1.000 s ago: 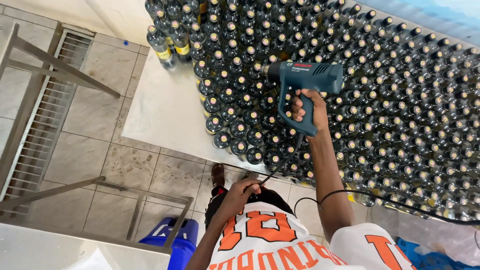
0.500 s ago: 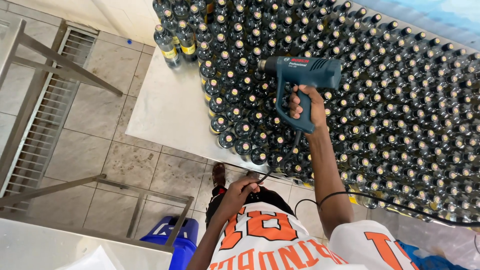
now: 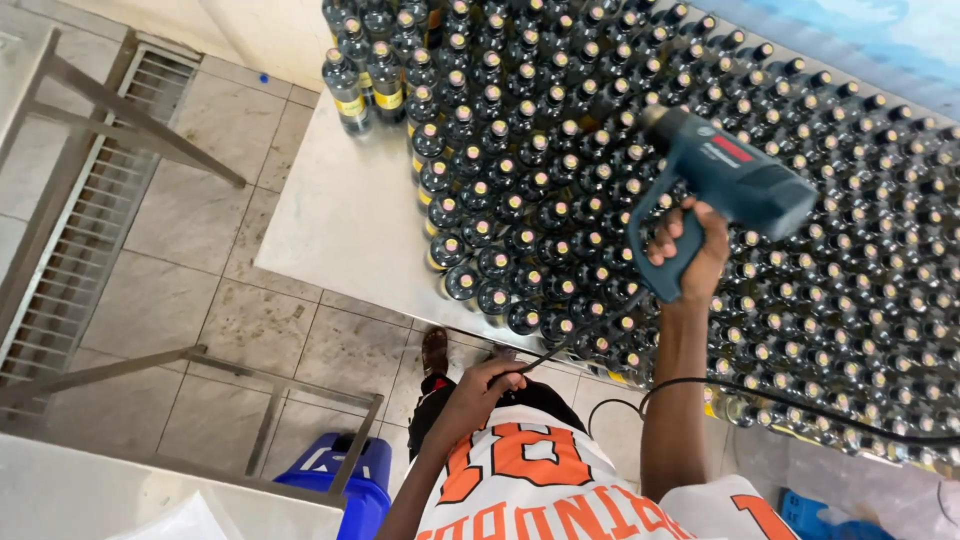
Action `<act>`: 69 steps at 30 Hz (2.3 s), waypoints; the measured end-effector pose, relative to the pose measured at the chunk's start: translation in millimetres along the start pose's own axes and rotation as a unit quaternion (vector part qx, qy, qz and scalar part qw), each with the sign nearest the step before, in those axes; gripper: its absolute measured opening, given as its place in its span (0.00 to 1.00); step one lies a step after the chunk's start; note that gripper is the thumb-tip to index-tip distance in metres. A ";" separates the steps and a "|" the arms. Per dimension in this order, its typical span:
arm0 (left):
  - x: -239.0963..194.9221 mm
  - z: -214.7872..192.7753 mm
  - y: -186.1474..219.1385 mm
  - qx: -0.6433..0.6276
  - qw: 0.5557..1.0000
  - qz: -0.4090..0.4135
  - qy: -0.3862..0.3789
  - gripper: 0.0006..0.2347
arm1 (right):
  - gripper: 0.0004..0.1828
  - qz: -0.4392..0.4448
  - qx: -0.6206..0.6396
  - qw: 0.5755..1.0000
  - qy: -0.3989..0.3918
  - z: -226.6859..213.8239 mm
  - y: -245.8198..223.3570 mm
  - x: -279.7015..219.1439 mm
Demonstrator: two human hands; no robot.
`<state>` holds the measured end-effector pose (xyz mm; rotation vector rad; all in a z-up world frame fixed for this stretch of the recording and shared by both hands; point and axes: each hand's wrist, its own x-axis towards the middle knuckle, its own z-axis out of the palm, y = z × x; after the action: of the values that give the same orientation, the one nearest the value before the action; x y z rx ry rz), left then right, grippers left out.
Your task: Using a handheld heat gun to shrink plastic safety seals onto the caps of numerous bottles arranged on a table.
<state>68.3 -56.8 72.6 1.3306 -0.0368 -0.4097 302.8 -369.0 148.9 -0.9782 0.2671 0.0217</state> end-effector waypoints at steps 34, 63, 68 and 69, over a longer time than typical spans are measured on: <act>9.9 21.9 13.8 0.179 0.969 -0.158 -0.069 0.20 | 0.06 -0.005 0.193 0.981 0.010 -37.7 -38.8 -13.3; 4.7 9.9 19.4 0.132 0.986 -0.100 -0.002 0.28 | 0.10 0.027 -0.081 0.992 -0.089 51.7 -29.5 58.8; 4.3 3.5 16.2 0.096 0.993 -0.056 -0.042 0.20 | 0.10 0.043 0.013 0.994 -0.097 -34.0 -68.4 -5.4; 4.7 2.1 9.4 0.072 0.995 -0.007 -0.072 0.16 | 0.13 0.082 -0.004 0.994 -0.070 -62.8 -73.3 -13.0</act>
<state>74.6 -58.5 81.1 1.4419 -0.1801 -0.5227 287.0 -460.3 178.5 -0.9555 0.2179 0.2399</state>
